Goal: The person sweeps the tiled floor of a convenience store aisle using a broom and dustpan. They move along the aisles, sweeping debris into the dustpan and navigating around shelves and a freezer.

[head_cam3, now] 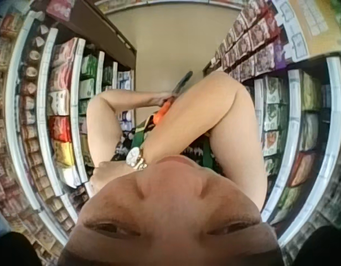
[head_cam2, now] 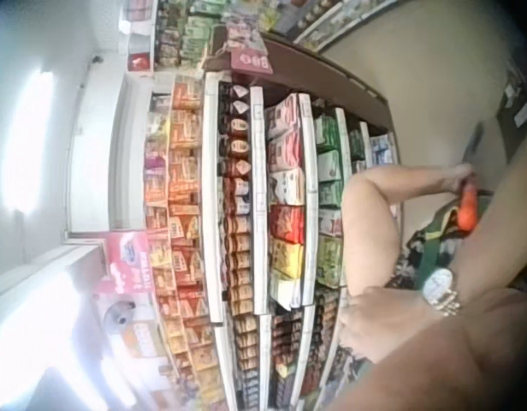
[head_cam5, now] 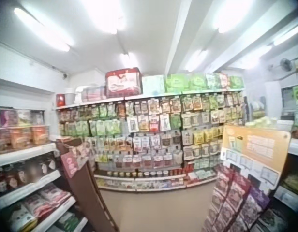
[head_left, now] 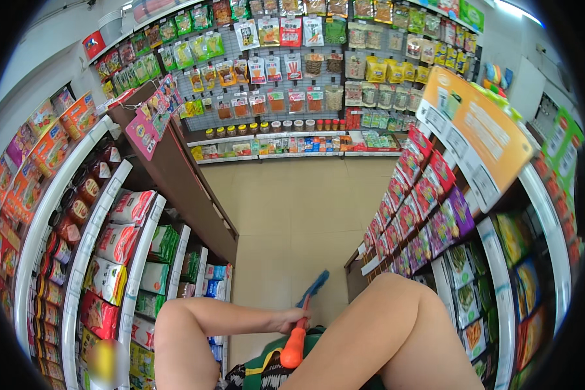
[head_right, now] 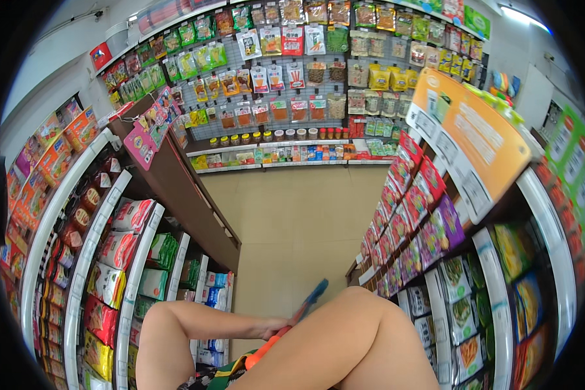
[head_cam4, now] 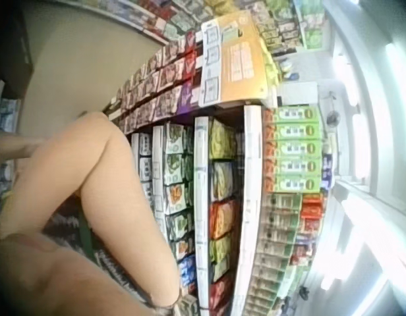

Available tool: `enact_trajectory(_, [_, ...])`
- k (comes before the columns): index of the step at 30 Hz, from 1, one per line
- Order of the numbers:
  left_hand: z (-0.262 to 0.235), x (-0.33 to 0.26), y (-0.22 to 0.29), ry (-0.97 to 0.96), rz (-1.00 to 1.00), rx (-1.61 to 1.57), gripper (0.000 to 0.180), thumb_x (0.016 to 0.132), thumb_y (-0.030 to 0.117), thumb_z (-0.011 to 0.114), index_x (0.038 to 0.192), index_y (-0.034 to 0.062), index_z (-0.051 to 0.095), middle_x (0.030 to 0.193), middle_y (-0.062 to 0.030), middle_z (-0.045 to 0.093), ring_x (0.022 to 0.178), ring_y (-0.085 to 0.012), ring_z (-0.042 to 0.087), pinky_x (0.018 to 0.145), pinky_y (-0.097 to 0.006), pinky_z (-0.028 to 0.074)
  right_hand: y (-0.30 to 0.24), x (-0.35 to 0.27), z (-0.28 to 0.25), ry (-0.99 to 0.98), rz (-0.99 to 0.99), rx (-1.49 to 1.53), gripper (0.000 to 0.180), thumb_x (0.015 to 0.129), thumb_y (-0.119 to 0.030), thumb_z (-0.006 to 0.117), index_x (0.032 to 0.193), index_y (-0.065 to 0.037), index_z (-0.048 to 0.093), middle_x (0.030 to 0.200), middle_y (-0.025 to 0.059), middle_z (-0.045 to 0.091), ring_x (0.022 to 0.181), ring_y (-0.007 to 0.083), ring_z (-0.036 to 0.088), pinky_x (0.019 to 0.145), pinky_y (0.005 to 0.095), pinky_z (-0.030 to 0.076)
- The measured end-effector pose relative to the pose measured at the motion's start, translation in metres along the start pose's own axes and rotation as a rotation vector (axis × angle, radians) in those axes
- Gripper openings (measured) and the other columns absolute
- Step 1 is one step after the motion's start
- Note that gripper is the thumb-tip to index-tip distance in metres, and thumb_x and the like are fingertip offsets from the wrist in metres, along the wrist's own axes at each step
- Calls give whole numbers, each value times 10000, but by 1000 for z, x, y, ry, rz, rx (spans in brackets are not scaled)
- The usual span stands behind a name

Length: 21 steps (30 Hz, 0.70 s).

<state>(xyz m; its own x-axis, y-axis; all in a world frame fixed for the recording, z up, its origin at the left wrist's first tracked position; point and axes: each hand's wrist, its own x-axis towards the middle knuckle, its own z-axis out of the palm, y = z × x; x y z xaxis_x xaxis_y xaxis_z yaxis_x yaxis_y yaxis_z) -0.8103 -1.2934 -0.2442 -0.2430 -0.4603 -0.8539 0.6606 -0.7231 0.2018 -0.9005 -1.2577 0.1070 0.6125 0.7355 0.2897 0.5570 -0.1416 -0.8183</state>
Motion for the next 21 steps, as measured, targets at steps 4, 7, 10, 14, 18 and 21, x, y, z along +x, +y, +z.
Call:
enact_trajectory(4, [1,0,79,39,2,54,130,743,140,459,799,55,377,579,-51,471,490,-154,461,470,-286,413,38,-2,-69,-30,-43,-7,285,718,-240,457,847,6,517,707,190,555,657,307,554,566,407,428])
enact_trajectory(7, [-17,19,127,54,47,59,132,746,141,463,793,48,381,589,-53,478,490,-154,461,469,-283,408,72,7,-112,-42,-70,-3,289,719,-242,458,860,3,516,710,191,555,659,307,554,569,406,428])
enact_trajectory(10, [-31,33,191,30,-43,132,132,753,140,461,803,47,381,595,-53,476,506,-155,467,472,-281,408,117,20,-161,-25,-82,-11,294,720,-243,460,873,1,515,713,191,556,661,306,554,572,406,428])
enact_trajectory(14, [-60,33,273,45,-55,148,133,754,133,461,817,42,387,609,-67,477,540,-164,479,475,-284,414,182,48,-224,6,-64,-29,300,721,-246,462,890,-3,514,717,192,556,663,305,554,576,406,428])
enact_trajectory(18, [-89,26,345,57,-109,263,101,752,129,449,791,46,408,623,-61,487,544,-159,490,492,-281,424,228,77,-291,23,-76,-59,308,722,-248,463,907,-7,512,721,192,557,666,304,554,579,406,427])
enact_trajectory(21, [-115,34,386,27,-104,320,94,749,134,442,776,47,423,623,-54,490,523,-151,491,467,-276,424,254,94,-336,29,-109,-88,314,723,-250,465,920,-10,511,724,193,557,668,303,554,582,406,427])
